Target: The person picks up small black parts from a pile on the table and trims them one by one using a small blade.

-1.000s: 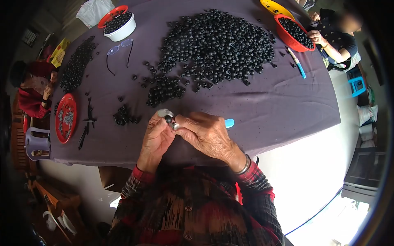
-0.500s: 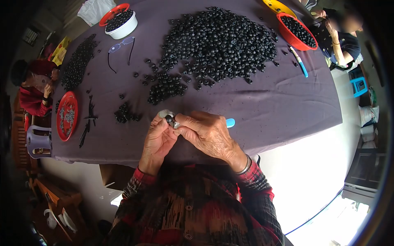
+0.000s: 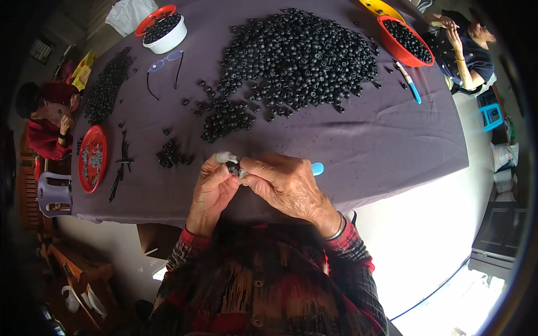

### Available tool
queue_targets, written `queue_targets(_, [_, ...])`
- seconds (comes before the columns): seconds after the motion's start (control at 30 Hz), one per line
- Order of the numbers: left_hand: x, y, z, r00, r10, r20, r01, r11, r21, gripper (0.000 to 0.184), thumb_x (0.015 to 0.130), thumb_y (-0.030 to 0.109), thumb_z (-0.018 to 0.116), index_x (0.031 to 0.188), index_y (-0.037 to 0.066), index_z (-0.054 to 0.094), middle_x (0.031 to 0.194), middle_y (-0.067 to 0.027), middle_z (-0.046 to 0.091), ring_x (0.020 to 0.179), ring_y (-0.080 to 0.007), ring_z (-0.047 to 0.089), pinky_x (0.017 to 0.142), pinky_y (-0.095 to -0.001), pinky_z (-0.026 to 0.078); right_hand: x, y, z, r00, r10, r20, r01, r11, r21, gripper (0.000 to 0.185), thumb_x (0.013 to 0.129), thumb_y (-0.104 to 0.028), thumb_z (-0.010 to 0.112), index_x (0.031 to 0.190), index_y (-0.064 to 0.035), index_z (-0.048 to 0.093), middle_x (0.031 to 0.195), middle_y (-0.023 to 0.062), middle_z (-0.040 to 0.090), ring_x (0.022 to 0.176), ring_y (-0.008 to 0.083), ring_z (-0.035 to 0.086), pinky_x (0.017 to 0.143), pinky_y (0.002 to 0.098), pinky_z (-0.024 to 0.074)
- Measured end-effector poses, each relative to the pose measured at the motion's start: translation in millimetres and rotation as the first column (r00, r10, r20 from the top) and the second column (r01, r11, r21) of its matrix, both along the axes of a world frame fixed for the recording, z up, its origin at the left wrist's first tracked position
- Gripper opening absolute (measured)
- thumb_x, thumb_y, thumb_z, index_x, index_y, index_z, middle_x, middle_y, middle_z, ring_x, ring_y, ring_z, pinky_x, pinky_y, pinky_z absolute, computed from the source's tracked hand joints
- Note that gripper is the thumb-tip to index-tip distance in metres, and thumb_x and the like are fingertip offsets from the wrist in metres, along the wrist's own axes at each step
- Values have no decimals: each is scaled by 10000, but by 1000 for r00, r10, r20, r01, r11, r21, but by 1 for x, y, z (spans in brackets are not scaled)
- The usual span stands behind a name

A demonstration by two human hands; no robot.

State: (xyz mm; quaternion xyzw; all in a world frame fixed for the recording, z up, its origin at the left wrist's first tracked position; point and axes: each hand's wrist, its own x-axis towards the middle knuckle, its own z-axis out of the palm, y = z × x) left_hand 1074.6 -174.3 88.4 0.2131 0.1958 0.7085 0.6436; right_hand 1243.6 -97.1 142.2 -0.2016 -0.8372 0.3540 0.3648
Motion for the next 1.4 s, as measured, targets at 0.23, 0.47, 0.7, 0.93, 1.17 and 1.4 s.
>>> queue_targets(0.23, [3,-4,7,987,51,-153,-53,999,-10,213,904,-34,578,1071,44,684,930,-95,679,825,-171,654,747,-362,564,8,-3,-2,1000,-9,28,8,999,37,214,854,-233,710,1025,-111,670,727,59,624,604,271,616,511,363,479])
queue_targets(0.47, [18,-10,6,946,72,-316,-113,987,-113,181,869,-57,601,1027,-10,676,917,-103,671,787,-161,640,745,-355,573,-3,-1,-11,989,-143,24,142,989,33,196,886,-223,675,1012,-74,668,732,78,644,638,276,649,521,368,498])
queue_targets(0.7, [24,-11,9,991,36,-128,-45,997,-65,169,899,-23,578,1035,18,669,914,-82,671,796,-165,646,761,-393,587,22,18,-1,987,-139,78,153,963,-223,276,916,-237,662,1059,0,655,869,144,700,753,276,690,662,329,528])
queue_targets(0.93, [29,-11,8,994,-20,-108,9,994,-106,246,902,-9,572,1142,46,571,976,-53,654,796,-135,636,753,-374,588,28,8,13,989,149,-21,-138,843,-520,265,858,-148,743,1039,27,659,861,39,630,721,94,600,649,267,502])
queue_targets(1.17, [29,-18,2,988,-152,-16,150,983,-103,328,900,7,592,1207,66,492,902,-9,586,784,-109,614,763,-361,587,13,-7,6,957,218,-194,-288,600,-746,90,889,-15,669,961,39,671,839,35,635,716,82,591,627,233,502])
queue_targets(1.4, [24,-34,6,986,-146,-74,121,956,-268,347,896,59,649,1215,64,513,947,-21,615,817,-103,621,737,-322,575,-3,-1,4,976,216,32,-120,653,-748,121,900,-124,665,857,-12,680,682,-24,605,643,48,518,583,239,436])
